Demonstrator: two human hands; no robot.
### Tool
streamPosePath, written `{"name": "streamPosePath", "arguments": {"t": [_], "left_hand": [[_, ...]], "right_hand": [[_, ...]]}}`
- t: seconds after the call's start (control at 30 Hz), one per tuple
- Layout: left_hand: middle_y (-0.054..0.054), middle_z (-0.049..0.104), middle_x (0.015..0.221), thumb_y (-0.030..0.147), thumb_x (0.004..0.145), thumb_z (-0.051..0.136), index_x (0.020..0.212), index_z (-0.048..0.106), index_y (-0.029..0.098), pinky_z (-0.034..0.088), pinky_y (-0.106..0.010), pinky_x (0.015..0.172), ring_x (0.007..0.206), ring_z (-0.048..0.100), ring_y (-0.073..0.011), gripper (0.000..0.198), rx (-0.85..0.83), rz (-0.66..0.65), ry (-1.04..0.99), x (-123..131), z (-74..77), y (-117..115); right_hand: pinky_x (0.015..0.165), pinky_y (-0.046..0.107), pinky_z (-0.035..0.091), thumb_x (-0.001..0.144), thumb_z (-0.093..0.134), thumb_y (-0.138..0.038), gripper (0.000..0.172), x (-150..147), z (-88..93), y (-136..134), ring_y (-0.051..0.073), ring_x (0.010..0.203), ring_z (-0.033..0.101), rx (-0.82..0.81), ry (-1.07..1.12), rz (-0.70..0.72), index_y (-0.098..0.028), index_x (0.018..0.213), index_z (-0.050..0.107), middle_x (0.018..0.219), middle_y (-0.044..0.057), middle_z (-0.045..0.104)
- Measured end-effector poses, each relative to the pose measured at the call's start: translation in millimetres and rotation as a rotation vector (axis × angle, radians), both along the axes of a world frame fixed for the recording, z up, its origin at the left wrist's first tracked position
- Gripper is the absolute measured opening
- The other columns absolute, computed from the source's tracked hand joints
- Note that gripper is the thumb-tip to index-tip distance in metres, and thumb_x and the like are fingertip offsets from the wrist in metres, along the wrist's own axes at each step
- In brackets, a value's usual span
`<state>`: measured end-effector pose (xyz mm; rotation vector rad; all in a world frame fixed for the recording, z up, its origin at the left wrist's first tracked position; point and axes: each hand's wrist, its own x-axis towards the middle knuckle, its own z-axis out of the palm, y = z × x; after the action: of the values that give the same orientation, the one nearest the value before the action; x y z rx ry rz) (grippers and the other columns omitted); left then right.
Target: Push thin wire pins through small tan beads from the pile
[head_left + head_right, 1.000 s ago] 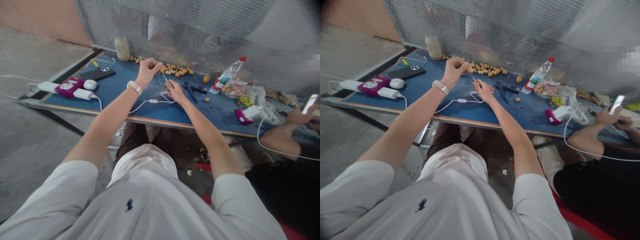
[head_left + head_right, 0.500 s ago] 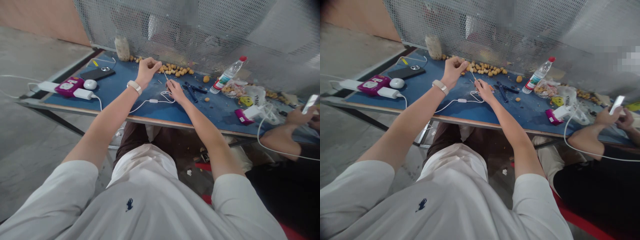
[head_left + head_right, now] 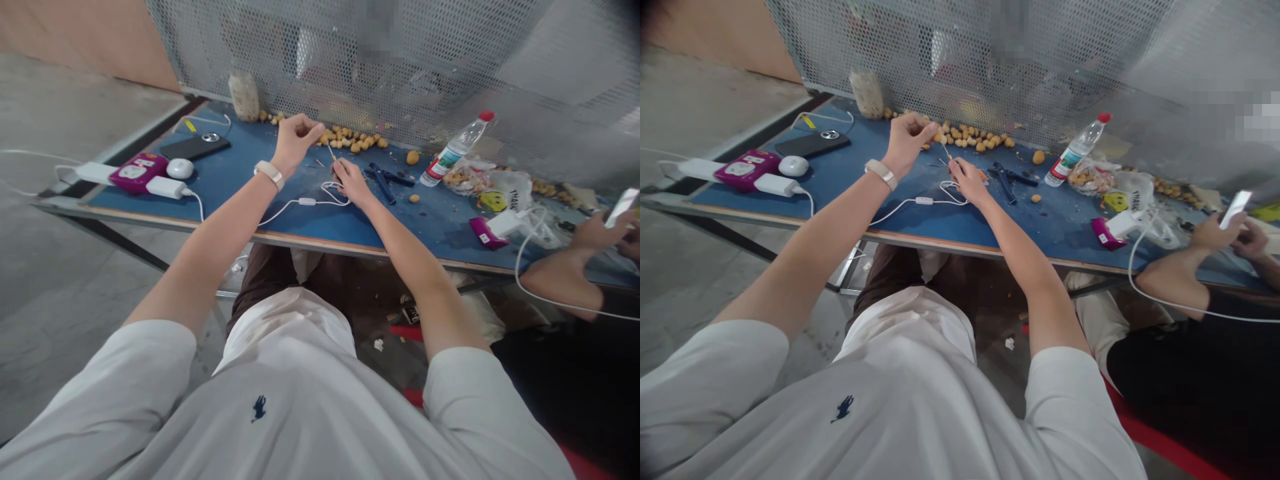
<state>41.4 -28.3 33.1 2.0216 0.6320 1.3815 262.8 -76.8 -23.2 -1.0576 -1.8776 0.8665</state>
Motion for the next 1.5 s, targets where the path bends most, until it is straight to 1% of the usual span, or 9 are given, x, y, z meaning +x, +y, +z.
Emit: {"name": "streamPosePath", "arguments": {"t": [0.13,0.33,0.6,0.8,0.9,1.0,1.27,1.37,1.5], "left_hand": [[0.000,0.036,0.049,0.126,0.093,0.049,0.071,0.053,0.048,0.042,-0.055,0.085,0.104,0.052,-0.0278,0.081,0.009,-0.040,0.047,-1.2,-6.5,10.4],[0.003,0.069,0.078,0.121,0.076,0.082,0.084,0.058,0.043,0.055,-0.053,0.094,0.092,0.054,-0.0226,0.082,-0.100,0.145,-0.196,-3.1,-31.4,39.5],[0.002,0.055,0.064,0.090,0.104,0.088,0.083,0.063,0.042,0.053,-0.051,0.089,0.098,0.061,-0.0265,0.059,-0.032,0.032,-0.165,-1.6,-27.5,33.3],[0.003,0.060,0.065,0.100,0.091,0.090,0.081,0.062,0.043,0.054,-0.053,0.088,0.093,0.062,-0.0260,0.065,-0.068,0.065,-0.205,-2.0,-28.7,34.3],[0.003,0.055,0.060,0.103,0.094,0.088,0.080,0.060,0.044,0.055,-0.053,0.091,0.099,0.063,-0.0267,0.067,-0.072,0.049,-0.177,-0.1,-30.5,35.6],[0.003,0.055,0.060,0.111,0.089,0.086,0.078,0.058,0.045,0.057,-0.053,0.092,0.099,0.061,-0.0261,0.073,-0.060,0.030,-0.184,2.3,-29.8,34.2],[0.002,0.051,0.055,0.113,0.097,0.076,0.078,0.061,0.045,0.054,-0.051,0.091,0.102,0.061,-0.0264,0.072,-0.032,-0.039,-0.088,0.2,-16.5,13.8],[0.002,0.054,0.058,0.110,0.100,0.076,0.081,0.061,0.043,0.055,-0.051,0.090,0.100,0.064,-0.0260,0.071,-0.036,-0.025,-0.089,-0.3,-20.1,18.4],[0.002,0.065,0.067,0.115,0.090,0.084,0.080,0.057,0.040,0.059,-0.051,0.089,0.092,0.061,-0.0234,0.080,-0.066,0.066,-0.199,2.2,-32.9,36.4]], "right_hand": [[0.052,0.031,0.047,0.088,0.054,-0.135,0.108,4.4,-7.7,7.4,0.018,0.069,0.049,0.011,0.038,-0.007,-0.029,0.108,0.063,0.084,0.000,0.048],[0.051,0.030,0.047,0.092,0.049,-0.134,0.107,-1.6,3.1,-5.9,0.019,0.069,0.051,-0.007,0.002,-0.025,-0.030,0.114,0.064,0.082,-0.002,0.046],[0.050,0.030,0.048,0.095,0.053,-0.131,0.105,-3.0,7.6,-10.0,0.018,0.069,0.054,-0.014,0.016,-0.015,-0.029,0.117,0.067,0.086,0.000,0.054],[0.048,0.029,0.045,0.096,0.050,-0.131,0.105,-5.1,11.2,-13.0,0.017,0.066,0.049,-0.003,-0.001,-0.040,-0.029,0.114,0.064,0.085,-0.001,0.050],[0.047,0.029,0.044,0.096,0.052,-0.131,0.104,-7.5,15.4,-17.1,0.017,0.066,0.050,-0.007,-0.019,-0.017,-0.030,0.116,0.065,0.085,-0.001,0.051],[0.047,0.029,0.047,0.097,0.057,-0.129,0.103,-8.4,17.2,-18.8,0.019,0.069,0.056,-0.035,-0.037,0.028,-0.030,0.123,0.069,0.087,0.001,0.056],[0.047,0.030,0.052,0.098,0.062,-0.126,0.101,-3.6,11.7,-13.6,0.023,0.074,0.064,-0.061,-0.026,0.020,-0.031,0.128,0.074,0.091,0.005,0.062],[0.050,0.031,0.054,0.098,0.058,-0.127,0.102,-4.8,14.2,-16.9,0.024,0.077,0.065,-0.038,-0.020,-0.024,-0.030,0.126,0.073,0.092,0.005,0.063],[0.052,0.032,0.054,0.097,0.058,-0.128,0.102,-7.3,19.6,-23.5,0.024,0.078,0.064,-0.021,-0.027,-0.061,-0.030,0.122,0.071,0.091,0.005,0.061]]}}
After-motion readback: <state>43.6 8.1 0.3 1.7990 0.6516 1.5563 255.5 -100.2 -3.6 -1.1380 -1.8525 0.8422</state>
